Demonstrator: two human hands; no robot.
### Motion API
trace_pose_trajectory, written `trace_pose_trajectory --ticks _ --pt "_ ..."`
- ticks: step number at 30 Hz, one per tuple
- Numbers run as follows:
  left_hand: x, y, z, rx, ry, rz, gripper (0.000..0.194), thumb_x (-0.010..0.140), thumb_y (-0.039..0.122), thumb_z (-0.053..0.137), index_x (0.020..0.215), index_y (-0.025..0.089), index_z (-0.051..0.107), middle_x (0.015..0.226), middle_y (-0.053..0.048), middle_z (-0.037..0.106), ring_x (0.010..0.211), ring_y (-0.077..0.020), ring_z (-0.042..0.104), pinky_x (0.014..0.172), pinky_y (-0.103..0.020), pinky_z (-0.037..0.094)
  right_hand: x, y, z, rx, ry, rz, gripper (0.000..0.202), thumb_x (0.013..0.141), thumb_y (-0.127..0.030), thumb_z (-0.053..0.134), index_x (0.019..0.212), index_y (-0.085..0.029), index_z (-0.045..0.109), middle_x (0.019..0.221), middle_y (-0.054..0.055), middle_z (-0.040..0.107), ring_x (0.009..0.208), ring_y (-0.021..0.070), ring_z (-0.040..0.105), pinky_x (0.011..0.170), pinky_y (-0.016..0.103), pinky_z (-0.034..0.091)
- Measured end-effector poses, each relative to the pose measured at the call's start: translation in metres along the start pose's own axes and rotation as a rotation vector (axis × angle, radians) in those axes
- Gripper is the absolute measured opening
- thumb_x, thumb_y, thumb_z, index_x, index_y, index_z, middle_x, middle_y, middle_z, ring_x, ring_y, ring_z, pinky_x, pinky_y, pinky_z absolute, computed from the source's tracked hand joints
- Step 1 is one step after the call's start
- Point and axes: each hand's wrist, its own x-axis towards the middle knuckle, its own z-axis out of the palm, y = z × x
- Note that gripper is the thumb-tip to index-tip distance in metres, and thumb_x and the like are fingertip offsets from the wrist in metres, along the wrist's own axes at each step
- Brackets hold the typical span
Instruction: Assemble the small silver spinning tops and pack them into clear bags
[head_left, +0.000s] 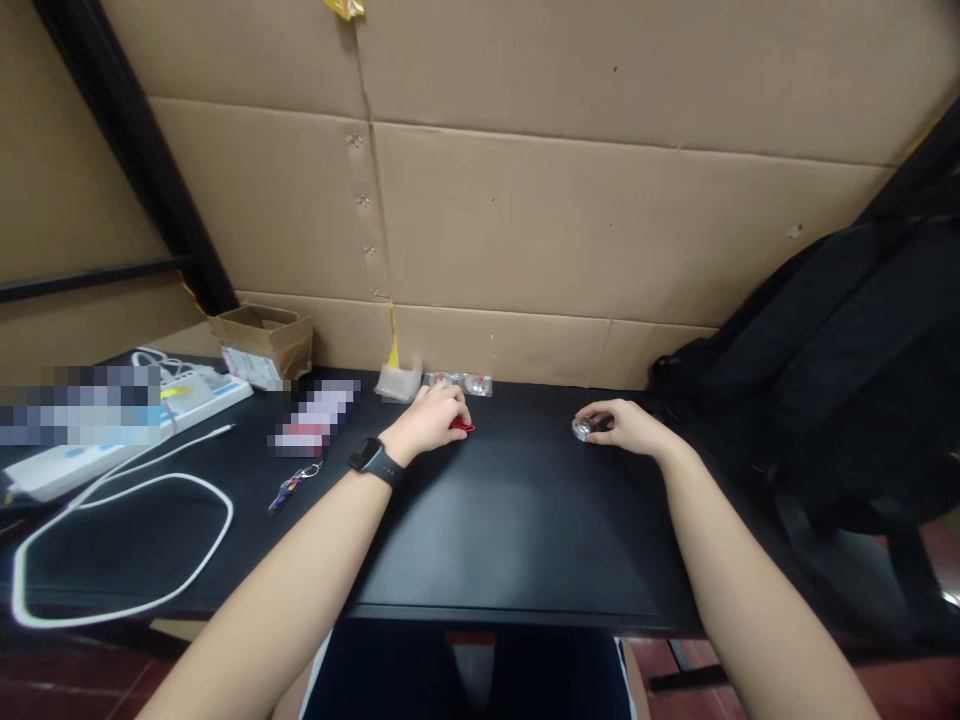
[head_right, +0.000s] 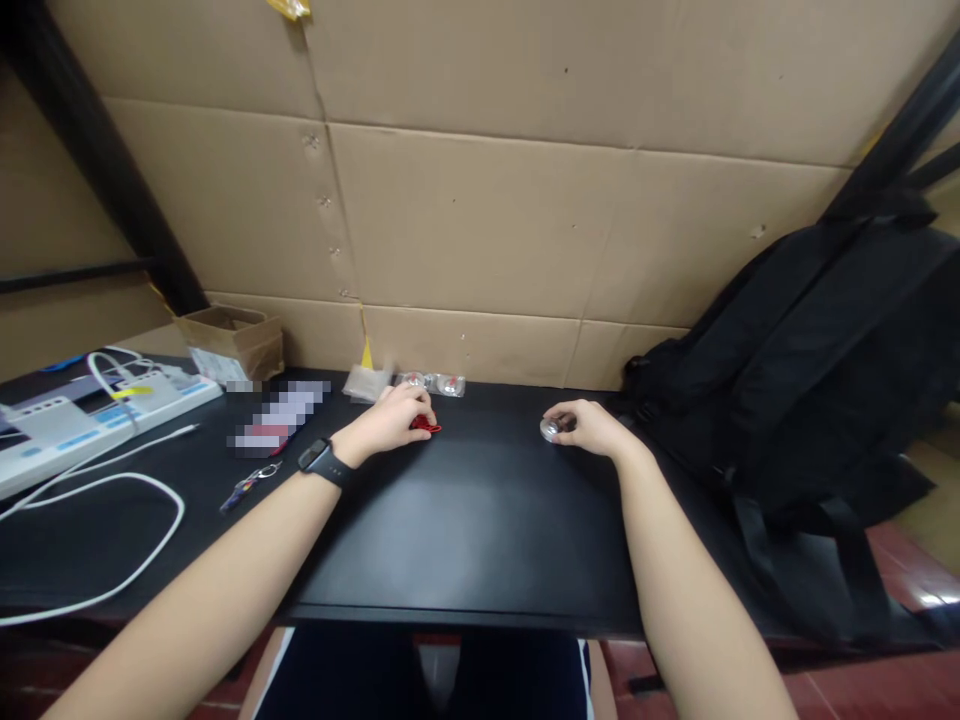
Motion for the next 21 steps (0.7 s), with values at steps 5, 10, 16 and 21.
trace_pose_trajectory --ticks 5,10,16,21 --pt "-0.001 0.008 0.002 0.057 -0.007 -0.016 0.002 0.082 0.024 0.073 0.082 0.024 0.075 0.102 -0.006 0.065 0.107 -0.0273 0.052 0.085 -0.038 0.035 -0.001 -0.003 -0.001 0.017 0.007 -0.020 0.032 0.070 -0.026 0.075 0.102 -0.024 0.076 0.097 0.003 0.079 0.090 0.0221 0.072 0.083 0.031 0.053" --pt "-0.001 0.019 0.001 0.039 -0.009 0.033 0.009 0.083 0.020 0.067 0.076 0.023 0.072 0.100 -0.006 0.066 0.104 -0.0266 0.051 0.084 -0.038 0.033 0.000 0.002 0.001 0.009 0.047 -0.027 0.037 0.067 -0.020 0.075 0.104 -0.024 0.075 0.098 0.003 0.078 0.090 0.0223 0.072 0.083 0.032 0.054" --pt "0.000 0.032 -0.003 0.011 0.059 0.076 0.015 0.091 0.018 0.056 0.080 0.021 0.065 0.091 -0.004 0.068 0.102 -0.0243 0.054 0.087 -0.039 0.031 -0.001 -0.001 0.003 0.129 0.160 -0.051 0.050 0.066 -0.023 0.078 0.115 -0.021 0.070 0.105 0.007 0.076 0.092 0.0231 0.071 0.085 0.036 0.057" --pt "0.003 0.037 -0.002 -0.127 0.120 0.004 0.010 0.094 0.019 0.052 0.092 0.022 0.062 0.090 0.000 0.071 0.093 -0.0197 0.061 0.085 -0.036 0.031 -0.001 -0.032 0.008 0.367 0.134 -0.099 0.053 0.067 -0.024 0.078 0.119 -0.020 0.066 0.111 0.011 0.073 0.093 0.0228 0.070 0.078 0.034 0.058"
